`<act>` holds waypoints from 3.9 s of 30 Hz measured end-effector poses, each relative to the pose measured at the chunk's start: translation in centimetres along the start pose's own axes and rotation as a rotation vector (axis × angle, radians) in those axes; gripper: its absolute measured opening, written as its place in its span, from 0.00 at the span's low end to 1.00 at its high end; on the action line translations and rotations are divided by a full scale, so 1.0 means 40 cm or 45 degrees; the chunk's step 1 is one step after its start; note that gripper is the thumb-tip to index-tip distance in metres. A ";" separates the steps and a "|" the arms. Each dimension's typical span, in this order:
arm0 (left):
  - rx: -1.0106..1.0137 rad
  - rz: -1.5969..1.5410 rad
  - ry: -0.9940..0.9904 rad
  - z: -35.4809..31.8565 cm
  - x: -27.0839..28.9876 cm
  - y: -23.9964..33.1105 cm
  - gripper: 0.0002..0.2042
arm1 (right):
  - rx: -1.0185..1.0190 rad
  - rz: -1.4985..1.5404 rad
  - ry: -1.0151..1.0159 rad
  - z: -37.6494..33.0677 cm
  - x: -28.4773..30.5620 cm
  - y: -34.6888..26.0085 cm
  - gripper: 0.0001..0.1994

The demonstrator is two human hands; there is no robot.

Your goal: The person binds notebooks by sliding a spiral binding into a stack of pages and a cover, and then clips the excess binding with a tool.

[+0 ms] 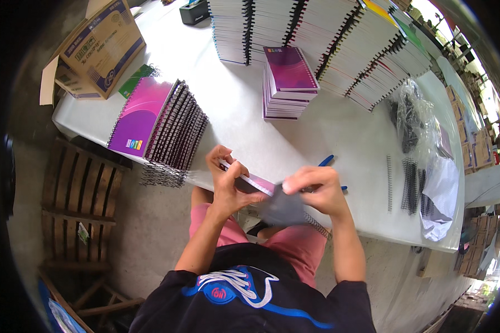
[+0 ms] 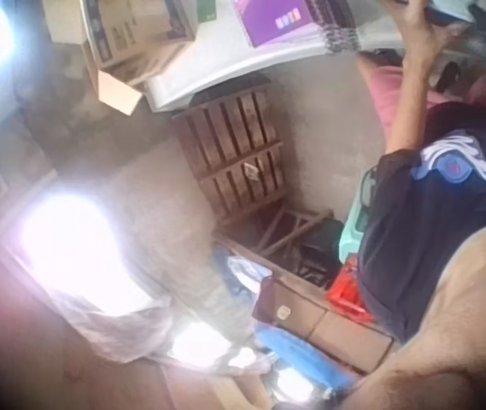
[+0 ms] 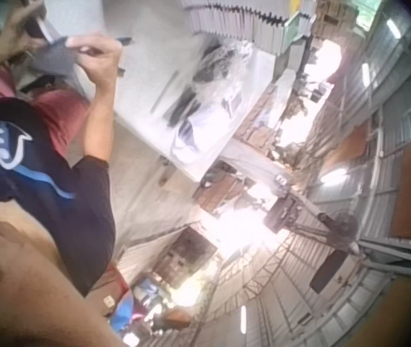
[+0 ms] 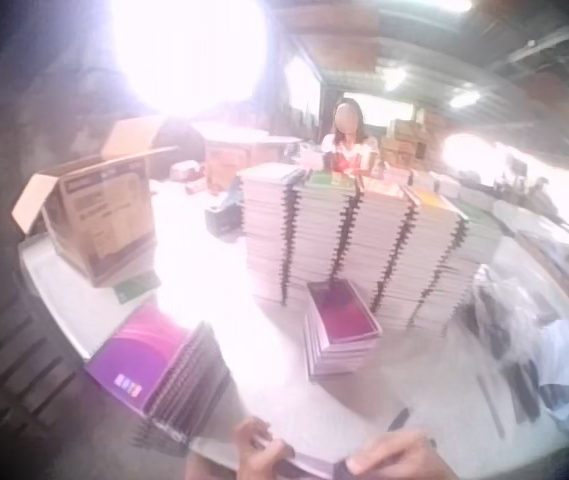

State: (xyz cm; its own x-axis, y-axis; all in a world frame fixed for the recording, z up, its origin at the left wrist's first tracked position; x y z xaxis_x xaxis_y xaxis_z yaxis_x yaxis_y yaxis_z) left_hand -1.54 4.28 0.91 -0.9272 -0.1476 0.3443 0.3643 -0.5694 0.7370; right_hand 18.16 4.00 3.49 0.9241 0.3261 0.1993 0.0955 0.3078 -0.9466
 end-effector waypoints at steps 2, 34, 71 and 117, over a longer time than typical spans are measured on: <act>0.006 -0.025 -0.023 -0.001 0.002 -0.004 0.32 | -0.051 0.000 0.069 0.007 0.006 0.006 0.07; 0.305 -0.592 -0.107 0.032 -0.048 -0.099 0.51 | -0.260 -0.465 0.172 0.106 -0.011 0.050 0.10; 0.023 -0.265 0.374 0.023 0.053 0.072 0.15 | -0.293 -0.784 0.694 -0.168 -0.014 -0.079 0.28; -0.268 -0.324 0.750 0.069 0.381 0.271 0.13 | 0.322 0.765 0.481 0.220 -0.168 -0.341 0.27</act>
State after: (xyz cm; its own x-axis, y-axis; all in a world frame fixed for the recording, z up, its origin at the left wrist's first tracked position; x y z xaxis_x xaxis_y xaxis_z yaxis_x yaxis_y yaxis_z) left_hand -11.49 -1.91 15.77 -0.8964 -0.3704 -0.2432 0.1591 -0.7813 0.6036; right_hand 7.39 5.49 17.29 0.8588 0.1879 -0.4766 -0.5108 0.3842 -0.7691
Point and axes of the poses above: each hand's wrist, its own z-axis towards the middle knuckle, its own x-axis out of the back of the hand, y = z × x, the point moved 6 cm from there along z, towards the middle knuckle, and after that the axes turned 5 degrees about -z, right-handed, at the moved point
